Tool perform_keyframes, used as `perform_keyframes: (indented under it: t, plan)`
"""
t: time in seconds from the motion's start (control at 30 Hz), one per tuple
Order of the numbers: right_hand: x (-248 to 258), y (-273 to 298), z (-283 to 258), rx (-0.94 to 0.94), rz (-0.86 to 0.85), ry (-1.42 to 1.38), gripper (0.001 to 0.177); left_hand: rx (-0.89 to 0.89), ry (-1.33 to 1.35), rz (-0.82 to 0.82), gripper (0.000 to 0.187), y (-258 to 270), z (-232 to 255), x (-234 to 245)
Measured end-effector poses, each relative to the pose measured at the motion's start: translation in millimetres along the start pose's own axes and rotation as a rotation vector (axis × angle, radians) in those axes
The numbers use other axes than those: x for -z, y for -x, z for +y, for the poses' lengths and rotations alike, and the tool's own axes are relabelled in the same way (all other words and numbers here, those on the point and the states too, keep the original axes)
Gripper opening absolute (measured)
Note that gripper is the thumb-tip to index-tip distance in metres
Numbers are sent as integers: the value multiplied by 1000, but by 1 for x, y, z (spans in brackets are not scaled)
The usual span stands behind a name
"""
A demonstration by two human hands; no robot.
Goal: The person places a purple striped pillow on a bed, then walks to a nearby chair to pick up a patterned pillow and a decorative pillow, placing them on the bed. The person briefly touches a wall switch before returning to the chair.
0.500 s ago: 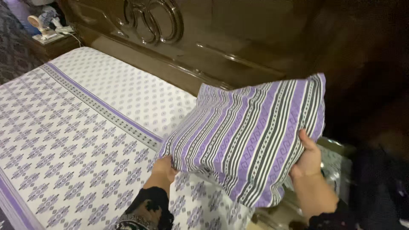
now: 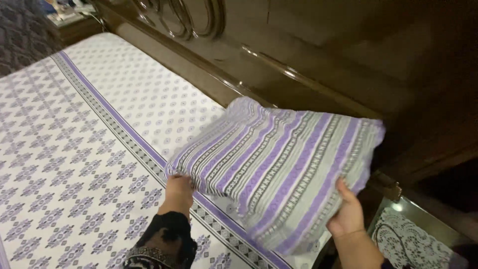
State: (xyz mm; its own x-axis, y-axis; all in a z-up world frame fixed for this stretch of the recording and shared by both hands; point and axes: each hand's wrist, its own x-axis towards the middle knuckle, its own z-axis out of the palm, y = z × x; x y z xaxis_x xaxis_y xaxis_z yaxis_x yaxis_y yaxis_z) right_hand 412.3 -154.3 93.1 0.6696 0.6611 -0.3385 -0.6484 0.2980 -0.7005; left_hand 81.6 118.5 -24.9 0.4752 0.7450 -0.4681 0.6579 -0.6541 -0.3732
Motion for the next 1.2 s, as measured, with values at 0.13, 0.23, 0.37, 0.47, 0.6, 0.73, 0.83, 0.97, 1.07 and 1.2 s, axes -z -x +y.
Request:
perform_keyframes:
  t: [0.13, 0.23, 0.37, 0.47, 0.6, 0.73, 0.83, 0.97, 1.07, 1.2]
  plan:
    - [65, -56, 47, -118, 146, 373, 72, 20, 308, 115, 44, -81, 37, -61]
    - [76, -67, 58, -435, 249, 708, 85, 127, 1209, 137, 45, -116, 86, -78]
    - [77, -70, 68, -361, 247, 998, 87, 78, 1160, 289, 58, -53, 119, -1]
    - [38, -59, 60, -117, -4, 1282, 76, 31, 942, 29, 54, -22, 121, 53]
    - [-3, -51, 55, -30, -201, 1878, 59, 115, 736, 145, 55, -57, 122, 37]
    - [14, -79, 71, 89, -323, 1999, 62, 414, 960, 132, 61, -87, 97, 33]
    - [45, -119, 80, 267, -305, 1909, 54, 640, 1094, 210, 66, -110, 72, 24]
    - [66, -168, 69, 792, -241, 1949, 37, 643, 1088, 130, 61, -97, 43, 45]
    - [47, -182, 50, 884, -179, 2025, 42, 562, 885, 79, 48, -106, 32, 43]
    - [22, -175, 46, 728, -91, 2167, 48, 486, 644, 214, 37, -133, 32, 7]
